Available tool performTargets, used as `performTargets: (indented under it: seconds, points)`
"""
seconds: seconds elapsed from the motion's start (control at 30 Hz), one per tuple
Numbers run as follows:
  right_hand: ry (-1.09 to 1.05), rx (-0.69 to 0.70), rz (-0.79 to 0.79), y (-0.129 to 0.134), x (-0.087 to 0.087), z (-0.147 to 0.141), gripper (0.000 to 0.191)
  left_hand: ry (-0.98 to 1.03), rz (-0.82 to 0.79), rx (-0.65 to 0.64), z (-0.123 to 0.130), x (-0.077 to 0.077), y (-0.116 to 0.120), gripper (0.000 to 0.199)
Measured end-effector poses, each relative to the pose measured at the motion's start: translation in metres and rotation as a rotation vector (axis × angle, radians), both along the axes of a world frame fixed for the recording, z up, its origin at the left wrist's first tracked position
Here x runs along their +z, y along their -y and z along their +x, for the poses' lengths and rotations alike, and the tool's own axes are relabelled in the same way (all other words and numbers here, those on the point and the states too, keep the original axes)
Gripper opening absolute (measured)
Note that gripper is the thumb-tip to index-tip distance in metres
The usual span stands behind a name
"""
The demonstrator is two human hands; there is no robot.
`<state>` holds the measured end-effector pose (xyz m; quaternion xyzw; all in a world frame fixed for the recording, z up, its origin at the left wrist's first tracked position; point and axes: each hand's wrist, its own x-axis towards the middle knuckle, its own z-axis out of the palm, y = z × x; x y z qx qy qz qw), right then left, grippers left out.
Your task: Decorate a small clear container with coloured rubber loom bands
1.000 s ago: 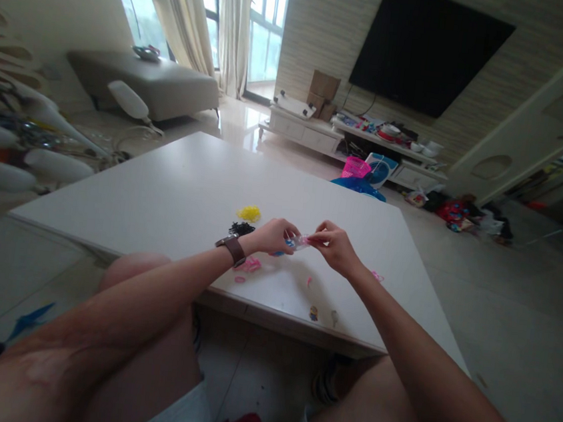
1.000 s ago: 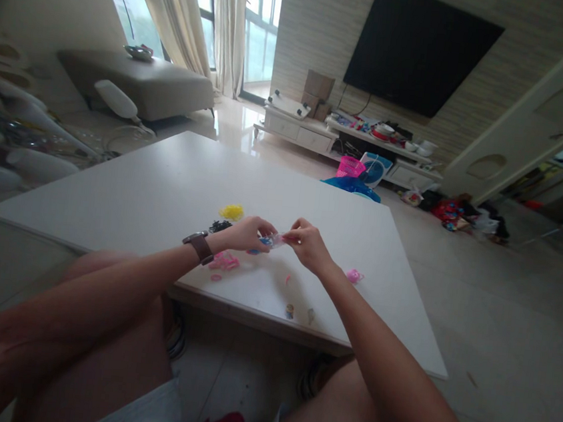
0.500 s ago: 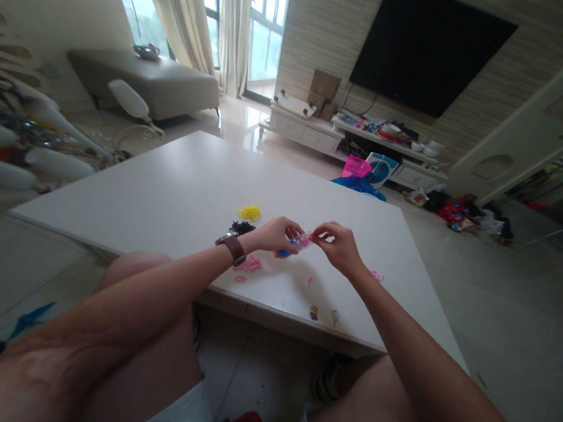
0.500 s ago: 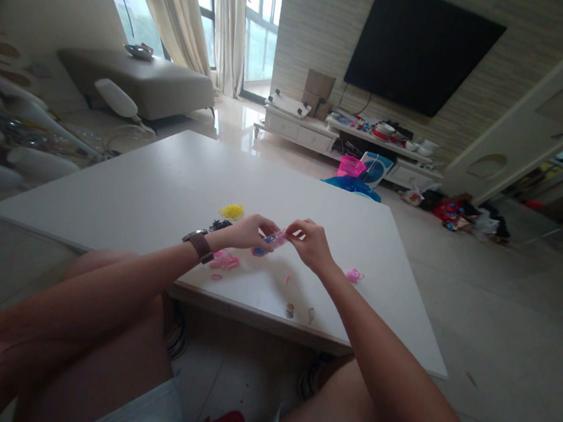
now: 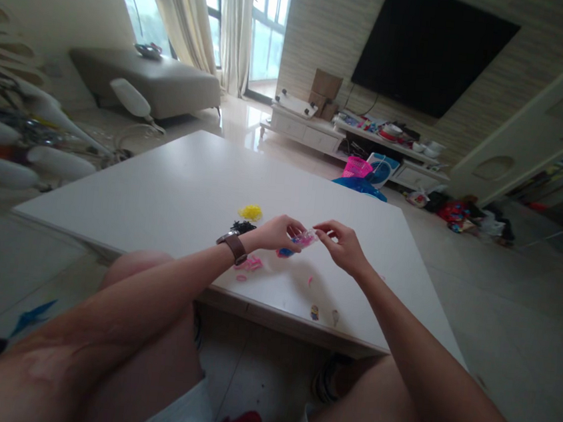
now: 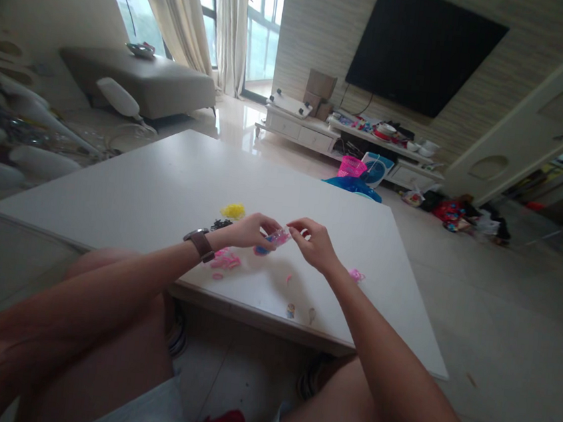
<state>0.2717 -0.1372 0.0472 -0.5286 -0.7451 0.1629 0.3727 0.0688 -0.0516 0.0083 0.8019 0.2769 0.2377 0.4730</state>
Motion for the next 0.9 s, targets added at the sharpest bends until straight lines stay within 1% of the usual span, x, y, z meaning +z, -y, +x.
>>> performTargets:
  seconds: [0.07,0.13,0.23,0.3,0.33,0.37,0.4,0.43,0.47,0.53,0.6,0.7,0.8,0.9]
  points:
    - [-0.007,-0.012,0.008,0.002,0.002,-0.002,0.019,0.0,0.003,0.003,0.001,0.0,0.0,0.045]
    - [-0.018,-0.03,0.055,0.002,0.005,-0.002,0.018,0.018,0.001,0.003,0.001,-0.001,0.0,0.042]
    - [-0.055,-0.148,0.132,-0.002,0.004,0.002,0.018,0.087,-0.018,0.038,0.002,0.0,-0.001,0.034]
    - [-0.013,-0.195,0.098,-0.005,-0.003,0.01,0.014,0.144,-0.019,0.1,0.001,0.002,-0.004,0.03]
    - [0.043,-0.177,0.035,-0.006,-0.009,0.015,0.011,0.17,-0.015,0.131,0.001,0.003,-0.005,0.03]
    - [0.126,-0.115,-0.066,-0.007,-0.016,0.019,0.007,0.193,-0.01,0.159,0.0,0.004,-0.006,0.03]
    - [0.211,-0.031,-0.198,-0.007,-0.024,0.024,0.003,0.214,-0.003,0.181,-0.001,0.005,-0.007,0.032]
    - [0.279,0.051,-0.326,-0.007,-0.033,0.027,0.005,0.233,0.003,0.198,-0.001,0.006,-0.008,0.034]
    - [0.336,0.126,-0.419,-0.006,-0.042,0.03,0.011,0.249,0.005,0.212,-0.002,0.007,-0.008,0.035]
    - [0.398,0.229,-0.525,-0.003,-0.058,0.031,0.022,0.272,0.01,0.232,-0.003,0.009,-0.007,0.035]
    - [0.423,0.265,-0.561,-0.002,-0.07,0.029,0.026,0.291,-0.006,0.239,-0.003,0.011,-0.006,0.034]
    - [0.44,0.271,-0.557,-0.003,-0.08,0.025,0.021,0.331,-0.054,0.254,-0.004,0.014,-0.003,0.033]
    - [0.46,0.286,-0.563,-0.004,-0.085,0.022,0.012,0.367,-0.127,0.259,-0.005,0.018,-0.004,0.031]
    - [0.488,0.306,-0.582,-0.004,-0.086,0.02,0.015,0.384,-0.183,0.277,-0.007,0.021,-0.006,0.031]
